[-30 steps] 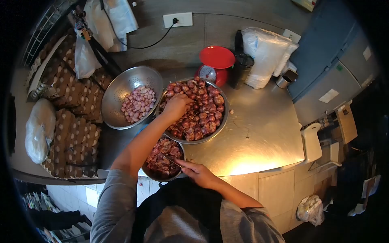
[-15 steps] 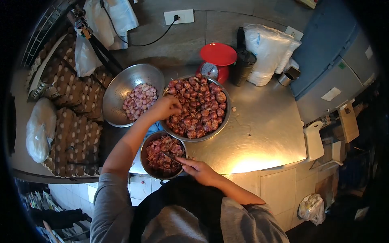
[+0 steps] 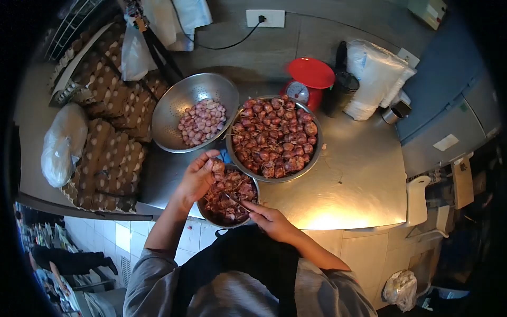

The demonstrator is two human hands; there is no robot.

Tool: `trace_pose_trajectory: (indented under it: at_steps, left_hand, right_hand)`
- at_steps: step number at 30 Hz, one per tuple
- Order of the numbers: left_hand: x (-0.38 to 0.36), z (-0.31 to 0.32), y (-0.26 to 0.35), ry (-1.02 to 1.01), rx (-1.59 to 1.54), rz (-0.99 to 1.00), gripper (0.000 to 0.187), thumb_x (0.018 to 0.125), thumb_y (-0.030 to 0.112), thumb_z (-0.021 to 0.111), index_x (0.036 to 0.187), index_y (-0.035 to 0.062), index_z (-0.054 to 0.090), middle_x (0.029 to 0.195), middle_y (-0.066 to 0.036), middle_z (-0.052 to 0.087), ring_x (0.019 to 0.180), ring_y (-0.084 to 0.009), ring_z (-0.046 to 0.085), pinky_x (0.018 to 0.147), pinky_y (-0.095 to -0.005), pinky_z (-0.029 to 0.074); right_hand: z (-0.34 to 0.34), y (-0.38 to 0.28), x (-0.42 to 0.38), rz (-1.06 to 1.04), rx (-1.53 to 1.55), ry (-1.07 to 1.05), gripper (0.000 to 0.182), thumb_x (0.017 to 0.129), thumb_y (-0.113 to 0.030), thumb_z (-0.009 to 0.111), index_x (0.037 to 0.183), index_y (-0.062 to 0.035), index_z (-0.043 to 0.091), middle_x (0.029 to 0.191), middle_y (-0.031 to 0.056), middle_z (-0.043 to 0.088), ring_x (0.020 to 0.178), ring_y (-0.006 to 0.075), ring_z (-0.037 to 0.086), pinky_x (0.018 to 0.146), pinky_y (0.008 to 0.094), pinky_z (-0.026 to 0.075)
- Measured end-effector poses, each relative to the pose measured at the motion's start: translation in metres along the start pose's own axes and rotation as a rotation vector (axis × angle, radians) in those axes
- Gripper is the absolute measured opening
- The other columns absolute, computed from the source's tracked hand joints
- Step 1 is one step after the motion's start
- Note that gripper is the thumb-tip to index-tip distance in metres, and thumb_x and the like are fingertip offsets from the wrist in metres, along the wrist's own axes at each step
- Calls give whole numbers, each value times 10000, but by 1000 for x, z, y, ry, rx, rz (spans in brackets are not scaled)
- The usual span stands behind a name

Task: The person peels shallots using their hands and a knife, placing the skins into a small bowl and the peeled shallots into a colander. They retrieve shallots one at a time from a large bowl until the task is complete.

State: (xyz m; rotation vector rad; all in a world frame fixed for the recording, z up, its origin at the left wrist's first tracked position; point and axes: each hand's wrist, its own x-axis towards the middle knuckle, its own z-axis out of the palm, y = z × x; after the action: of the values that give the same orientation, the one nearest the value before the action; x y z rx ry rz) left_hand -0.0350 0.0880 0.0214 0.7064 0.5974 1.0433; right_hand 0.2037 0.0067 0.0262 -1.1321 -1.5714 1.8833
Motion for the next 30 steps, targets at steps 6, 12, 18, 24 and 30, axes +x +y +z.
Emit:
trace_pose_trajectory:
  at_steps: [6, 12, 18, 24, 30]
  left_hand:
    - [-30, -4, -20, 140, 570, 87, 205, 854, 162, 550, 1019, 67, 475, 887, -29, 552, 828, -126, 537, 693, -253, 435]
    - [-36, 30, -8, -24, 1505, 1, 240, 812, 247, 577, 912, 29, 567, 815, -138, 594, 786, -289, 573, 712, -370, 443]
    - [30, 31, -7, 179, 1349, 357, 175, 785, 136, 592, 932, 43, 598, 848, -138, 582, 791, -287, 567, 693, -343, 443]
    - [95, 41, -31, -173, 1544, 355, 256, 701, 105, 656, 948, 57, 608, 886, -131, 579, 849, -300, 554, 740, -362, 436]
    - [89, 31, -31, -85, 1312, 407, 277, 731, 124, 652, 950, 25, 515, 938, -116, 565, 863, -265, 557, 758, -342, 443]
  right_hand:
    - [-7, 6, -4, -5, 44, 66, 392, 903, -170, 466, 1289, -131, 410, 739, -33, 470, 626, 50, 417, 590, 180, 384]
    - [-10, 5, -12, -42, 50, 100, 403, 909, -171, 450, 1306, -155, 387, 665, -44, 422, 549, 47, 385, 525, 174, 357]
    - [-9, 7, -18, -61, 58, 114, 405, 910, -163, 444, 1309, -145, 380, 661, -44, 406, 554, 47, 385, 526, 175, 357]
    - [-8, 9, -25, -61, 67, 136, 404, 908, -152, 444, 1307, -128, 382, 728, -41, 459, 566, 43, 380, 537, 172, 354]
    - [-9, 15, -27, -90, 61, 146, 405, 911, -149, 435, 1310, -119, 374, 741, -37, 482, 558, 44, 372, 537, 168, 350]
